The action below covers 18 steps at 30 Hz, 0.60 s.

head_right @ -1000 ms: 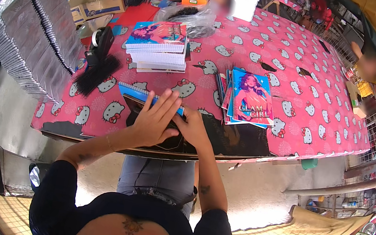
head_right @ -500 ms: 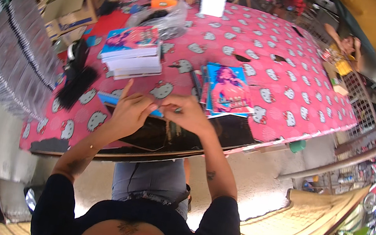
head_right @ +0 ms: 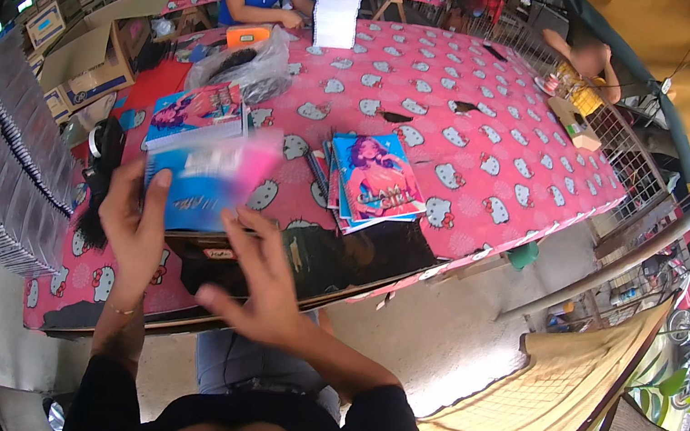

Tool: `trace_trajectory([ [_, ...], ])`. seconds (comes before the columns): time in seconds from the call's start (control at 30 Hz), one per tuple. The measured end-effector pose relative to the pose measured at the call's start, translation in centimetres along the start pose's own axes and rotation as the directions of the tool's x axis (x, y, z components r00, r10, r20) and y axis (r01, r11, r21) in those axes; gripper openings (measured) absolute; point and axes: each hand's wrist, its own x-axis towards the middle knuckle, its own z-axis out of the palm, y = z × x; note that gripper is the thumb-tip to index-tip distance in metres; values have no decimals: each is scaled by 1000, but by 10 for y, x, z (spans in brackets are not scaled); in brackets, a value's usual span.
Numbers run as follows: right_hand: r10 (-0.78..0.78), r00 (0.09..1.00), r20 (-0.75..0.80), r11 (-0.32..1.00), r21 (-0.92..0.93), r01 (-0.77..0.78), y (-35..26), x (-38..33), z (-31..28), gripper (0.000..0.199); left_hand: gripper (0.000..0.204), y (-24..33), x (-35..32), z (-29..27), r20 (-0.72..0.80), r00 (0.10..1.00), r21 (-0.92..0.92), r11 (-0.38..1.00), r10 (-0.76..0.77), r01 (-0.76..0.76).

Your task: The person is manually threading plastic spiral coils through the pre-punched holes of notebook stacks and bending the ends by hand to secure them.

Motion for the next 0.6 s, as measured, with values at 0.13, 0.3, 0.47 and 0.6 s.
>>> trace_trajectory([
  [0.13, 105, 975, -197, 983, -130, -133, 29, 15, -17, 47, 36, 10, 10, 11, 409, 750, 88, 796, 520, -600],
  [0.3, 342, 879, -332, 908, -123, -400, 150, 64, -133, 43, 29, -141, 122, -39, 387, 863, 660, 556, 325, -505],
  [0.47, 369, 919, -137, 317, -911, -263, 293, 12, -225, 47, 26, -210, 128, -12, 503, 810, 665, 463, 303, -586],
  [0.6, 372, 916, -152, 336, -897, -286, 294, 21, -189, 47, 25, -211, 118, -40, 446, 769, 648, 427, 457, -630],
])
